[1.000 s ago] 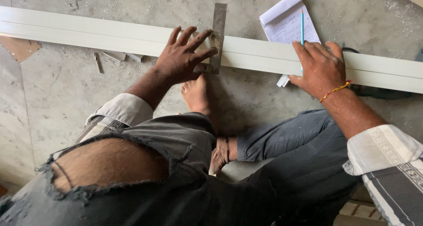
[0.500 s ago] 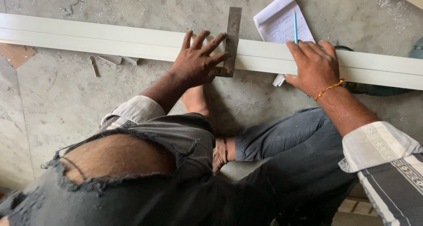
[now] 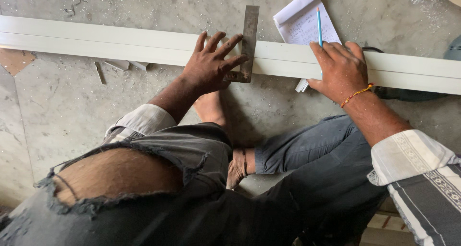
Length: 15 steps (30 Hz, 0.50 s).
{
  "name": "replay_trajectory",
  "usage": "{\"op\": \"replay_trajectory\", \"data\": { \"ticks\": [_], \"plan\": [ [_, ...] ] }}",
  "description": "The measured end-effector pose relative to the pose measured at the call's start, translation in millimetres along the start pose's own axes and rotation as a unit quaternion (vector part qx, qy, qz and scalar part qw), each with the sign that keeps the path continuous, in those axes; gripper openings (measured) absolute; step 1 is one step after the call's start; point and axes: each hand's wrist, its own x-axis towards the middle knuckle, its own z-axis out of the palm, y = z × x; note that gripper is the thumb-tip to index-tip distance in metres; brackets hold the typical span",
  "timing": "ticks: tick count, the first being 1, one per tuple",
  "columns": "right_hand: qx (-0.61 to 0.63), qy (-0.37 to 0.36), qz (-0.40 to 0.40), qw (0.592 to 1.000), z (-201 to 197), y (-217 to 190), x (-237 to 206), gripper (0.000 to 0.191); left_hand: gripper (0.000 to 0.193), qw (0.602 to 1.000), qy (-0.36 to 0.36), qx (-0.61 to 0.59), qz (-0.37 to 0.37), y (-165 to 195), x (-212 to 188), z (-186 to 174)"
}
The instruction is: The person sits on the floor and uses a metal square and a pencil to mark measurements on a long white wooden plank. They align the square, draw lines, and then flip the plank to mark the other side.
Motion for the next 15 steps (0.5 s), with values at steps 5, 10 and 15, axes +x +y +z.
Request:
{"op": "replay_trajectory", "data": {
  "ticks": [5,10,15],
  "plan": [
    [-0.008,0.006,-0.005,1.0,0.6,2.2,-0.9,0.085,0.082,1.0,-0.002,0.004,0.002,0.1,1.3,0.2],
    [-0.01,0.009,-0.004,1.0,-1.0,0.6,-0.9,0.084,0.078,1.0,0.008,0.003,0.004,0.2,1.7,-1.8],
    [-0.007,-0.005,0.002,1.0,-2.0,0.0,-1.1,0.084,0.08,1.0,-0.006,0.014,0.004,-0.2,1.3,-5.5]
  ]
}}
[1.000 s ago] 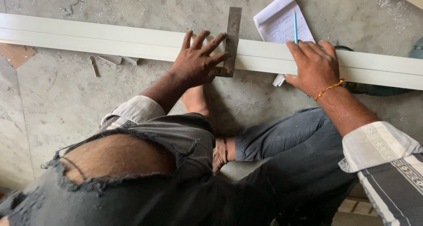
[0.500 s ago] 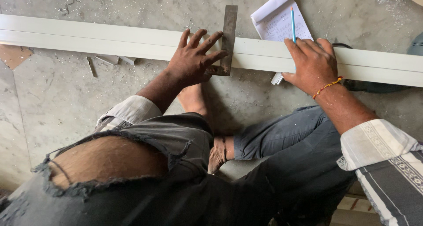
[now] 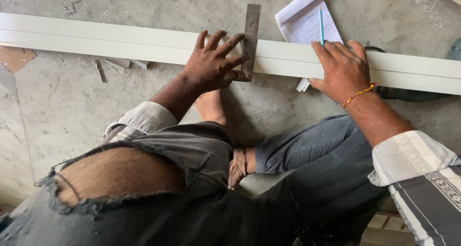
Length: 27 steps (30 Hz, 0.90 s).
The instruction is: The person sits on the floor and uses a metal square and a pencil to mark measurements on a long white wooden plank. They align the square, draw lines, and then flip the plank to mark the other side.
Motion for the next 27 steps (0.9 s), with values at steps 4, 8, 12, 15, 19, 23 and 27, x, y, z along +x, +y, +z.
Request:
{"op": "replay_trajectory", "data": {
  "ticks": [4,8,12,15,19,23,27],
  "plan": [
    [-0.02,0.007,-0.006,1.0,1.8,-0.1,0.6,0.084,0.085,1.0,-0.019,0.009,-0.001,0.6,1.6,-2.1],
    [-0.013,0.004,-0.002,1.0,2.4,-0.1,0.1,0.084,0.082,1.0,-0.004,0.0,0.003,0.9,2.2,-2.6],
    [-0.002,0.005,0.001,1.0,2.1,0.1,0.0,0.083,0.083,1.0,-0.02,0.0,0.0,-0.4,2.0,-1.5],
    [0.0,0.002,0.002,1.0,2.0,0.8,0.1,0.084,0.082,1.0,-0.011,-0.007,0.001,-0.5,2.8,0.3],
    [0.003,-0.001,0.007,1.0,2.6,0.8,-1.1,0.083,0.079,1.0,0.0,-0.003,0.004,-0.5,2.9,2.6],
    [0.002,0.004,0.004,1.0,3.7,1.8,-1.5,0.084,0.078,1.0,0.011,-0.011,0.007,-1.2,2.2,3.3],
    [-0.001,0.001,0.004,1.0,5.5,3.9,-2.2,0.084,0.08,1.0,0.007,-0.008,0.007,-0.8,2.0,3.3]
  ]
}}
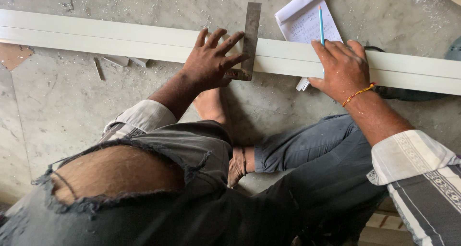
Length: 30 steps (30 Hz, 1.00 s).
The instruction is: The person sits on the floor and uses a metal square and a pencil to mark measurements on a long white wooden plank. They align the square, draw lines, and then flip the plank to mark the other side.
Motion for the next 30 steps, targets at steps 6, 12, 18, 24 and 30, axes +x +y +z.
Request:
{"op": "replay_trajectory", "data": {
  "ticks": [6,12,18,24,30],
  "plan": [
    [-0.016,0.007,-0.005,1.0,-2,-2,1,0.084,0.08,1.0,-0.01,0.0,-0.004,1,1,-2],
    [0.091,0.025,0.006,0.996,-28,-8,7,0.052,0.069,1.0,0.008,0.012,0.0,1,-1,-4],
    [0.358,0.093,0.114,0.922,-18,-66,12,0.03,0.062,0.999,0.032,0.009,0.005,-2,-4,-2],
    [0.481,0.09,0.154,0.859,2,-104,30,0.025,0.06,1.0,0.027,0.003,0.004,-1,-5,-1],
    [0.329,0.044,0.094,0.939,-22,-115,-2,0.026,0.063,0.999,0.028,0.017,0.004,-2,-3,0]
  ]
}}
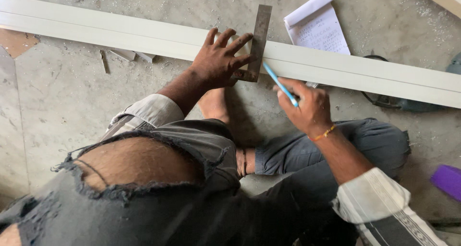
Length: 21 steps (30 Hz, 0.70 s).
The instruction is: The person sits on the floor and uses a metal square and a pencil to mark measurements on a long white wooden plank. They align the square, draw lines, and then flip the plank to mark the other side.
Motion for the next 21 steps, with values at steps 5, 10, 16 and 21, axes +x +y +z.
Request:
{"op": "replay_trajectory", "data": {
  "ticks": [5,10,16,21],
  "plan": [
    [0.002,-0.033,0.057,0.998,-14,3,-1,0.023,0.057,1.0,0.01,-0.028,0.002,1,0,0],
    [-0.012,0.088,-0.016,0.996,2,-2,37,0.028,0.066,1.0,-0.014,-0.005,-0.003,1,1,-5],
    [0.004,-0.071,0.042,0.997,-12,-22,-6,0.022,0.064,1.0,-0.011,0.012,-0.003,-1,1,-2],
    [-0.011,0.072,0.019,0.997,-7,-2,21,0.027,0.062,1.0,-0.01,-0.002,-0.004,2,1,-2]
  ]
}}
